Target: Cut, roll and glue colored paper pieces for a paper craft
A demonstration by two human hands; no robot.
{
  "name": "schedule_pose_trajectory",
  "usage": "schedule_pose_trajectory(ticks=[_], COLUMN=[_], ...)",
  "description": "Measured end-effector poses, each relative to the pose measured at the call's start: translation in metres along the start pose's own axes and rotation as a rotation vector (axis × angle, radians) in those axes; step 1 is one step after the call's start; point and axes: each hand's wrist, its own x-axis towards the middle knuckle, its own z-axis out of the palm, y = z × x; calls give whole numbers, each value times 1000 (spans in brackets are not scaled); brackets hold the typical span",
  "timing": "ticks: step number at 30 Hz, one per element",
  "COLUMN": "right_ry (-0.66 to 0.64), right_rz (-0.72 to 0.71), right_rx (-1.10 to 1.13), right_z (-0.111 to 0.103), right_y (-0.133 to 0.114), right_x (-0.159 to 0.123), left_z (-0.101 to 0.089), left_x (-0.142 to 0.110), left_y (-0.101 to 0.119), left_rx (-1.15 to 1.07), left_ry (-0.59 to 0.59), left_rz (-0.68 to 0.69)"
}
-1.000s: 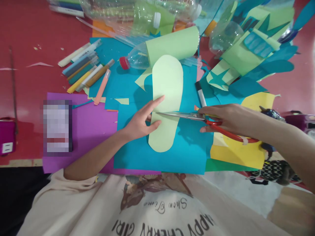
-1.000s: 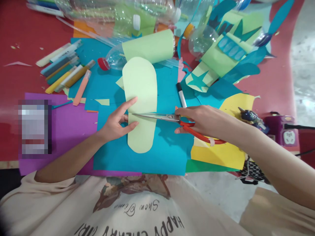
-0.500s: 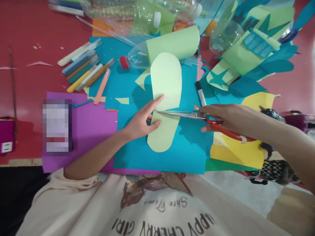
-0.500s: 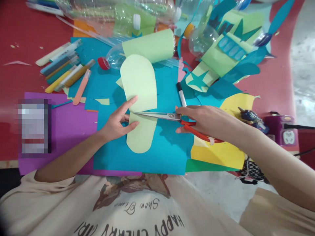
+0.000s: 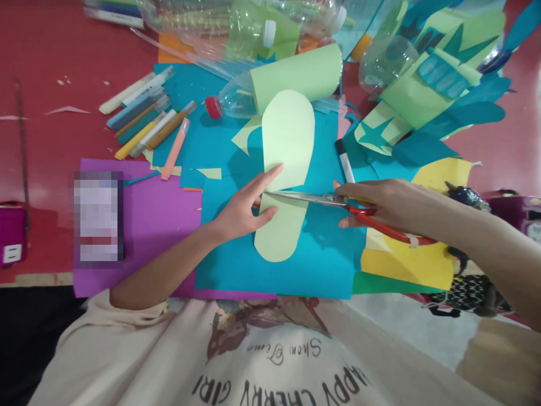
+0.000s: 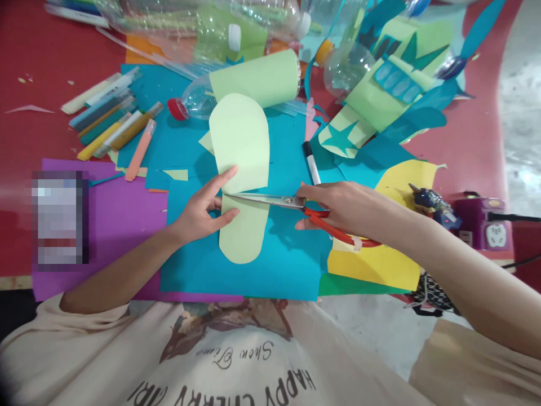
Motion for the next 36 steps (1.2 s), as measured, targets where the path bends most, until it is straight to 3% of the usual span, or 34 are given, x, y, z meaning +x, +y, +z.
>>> schedule_pose_trajectory(ticks=[23,36], right_ry=[-59,9], right_rz=[2,-18], right_rx=[50,25], right_z=[-6,-3], right_y=[-1,-4], right_x=[4,4], left_z=[0,-2], left_x=[0,0], left_y=[-2,1], left_rx=[-12,15], left_ry=[-1,-12], left_rz=[0,-58])
